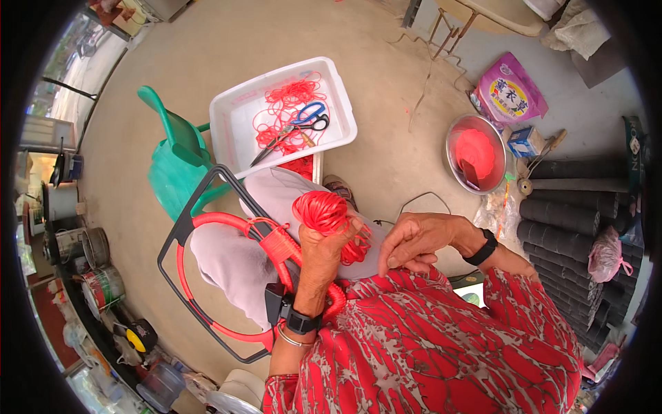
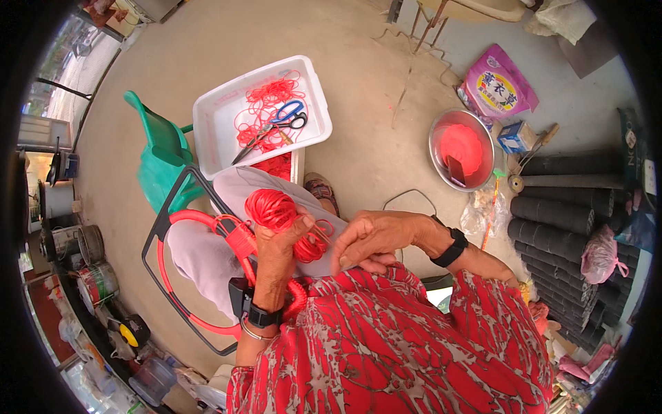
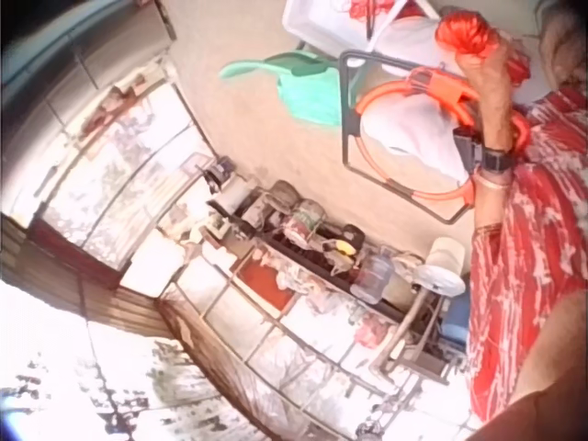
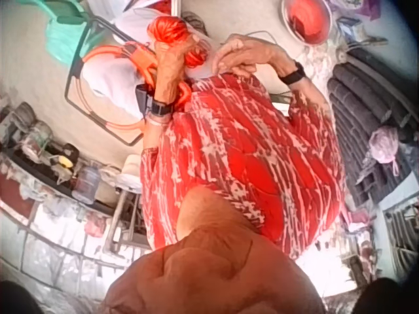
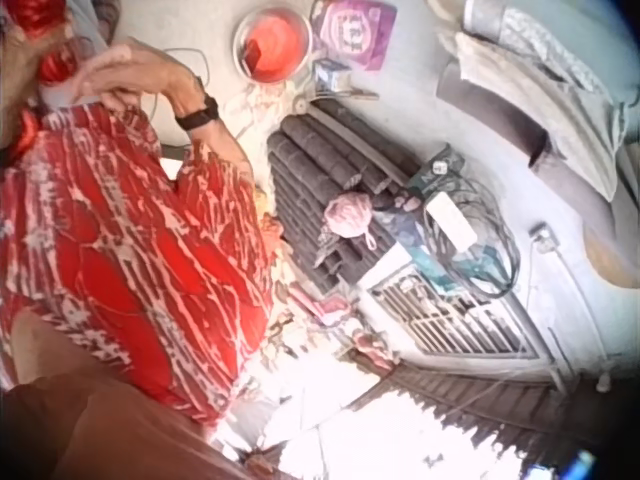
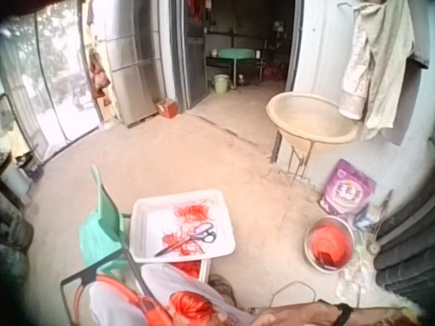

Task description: Wrapping a circular frame with red plastic twine.

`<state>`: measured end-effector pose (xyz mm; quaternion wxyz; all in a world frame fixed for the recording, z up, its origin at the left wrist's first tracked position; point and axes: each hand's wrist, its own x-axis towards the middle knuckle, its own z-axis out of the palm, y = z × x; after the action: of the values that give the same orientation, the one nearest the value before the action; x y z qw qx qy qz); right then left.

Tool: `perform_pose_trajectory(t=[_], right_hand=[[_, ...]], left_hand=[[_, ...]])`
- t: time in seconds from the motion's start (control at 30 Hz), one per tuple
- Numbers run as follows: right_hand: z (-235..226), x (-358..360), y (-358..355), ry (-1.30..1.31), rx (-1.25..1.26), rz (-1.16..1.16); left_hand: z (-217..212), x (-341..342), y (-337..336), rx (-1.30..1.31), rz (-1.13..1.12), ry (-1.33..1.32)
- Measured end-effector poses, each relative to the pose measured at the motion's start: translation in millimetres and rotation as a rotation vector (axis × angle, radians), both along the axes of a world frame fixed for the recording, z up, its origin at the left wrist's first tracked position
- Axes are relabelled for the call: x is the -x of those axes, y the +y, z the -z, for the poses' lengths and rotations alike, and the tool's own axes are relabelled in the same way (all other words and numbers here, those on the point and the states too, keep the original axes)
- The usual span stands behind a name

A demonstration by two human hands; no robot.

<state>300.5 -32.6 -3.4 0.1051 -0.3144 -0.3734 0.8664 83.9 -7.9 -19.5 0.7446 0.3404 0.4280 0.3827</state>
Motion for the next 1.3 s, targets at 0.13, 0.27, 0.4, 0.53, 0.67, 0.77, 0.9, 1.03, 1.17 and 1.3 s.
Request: perform_pose_trajectory(t=[0.13, 0.27, 0.4, 0.53, 0.67, 0.77, 0.9, 1.03, 1.17, 1.3], right_hand=[[-22, -1, 17, -0.102, -0.176, 0.153], [-11, -10, 15, 0.112, -0.19, 0.299], [-24, -11, 28, -0.373, -0.651, 0.366], [-41, 15, 33, -0.686, -1.156, 0.216], [-36, 30, 36, -0.699, -1.295, 0.147], [-41, 36, 38, -0.657, -1.257, 0.14], [-39, 41, 38, -0.599, -1.189, 0.162], [-39, 41, 36, -0.545, -1.142, 0.237], [-43, 34, 35, -0.607, -1.186, 0.19], [-40, 28, 25, -0.59, -0.997, 0.283]], left_hand=[[-1, 0, 5, 0.06, 0.088, -0.003], [1, 0, 4, 0.151, 0.134, -0.056], [-3, 1, 5, 0.256, 0.128, -0.07], [-4, -2, 5, 0.292, 0.169, -0.067], [4, -1, 4, 0.263, 0.188, -0.154], [0, -1, 3, 0.258, 0.098, -0.184], [-2, -1, 4, 0.255, 0.079, -0.194], [12, 1, -1, 0.13, 0.164, -0.266], [10, 7, 4, 0.235, 0.198, -0.268], [11, 9, 4, 0.263, 0.188, -0.383]])
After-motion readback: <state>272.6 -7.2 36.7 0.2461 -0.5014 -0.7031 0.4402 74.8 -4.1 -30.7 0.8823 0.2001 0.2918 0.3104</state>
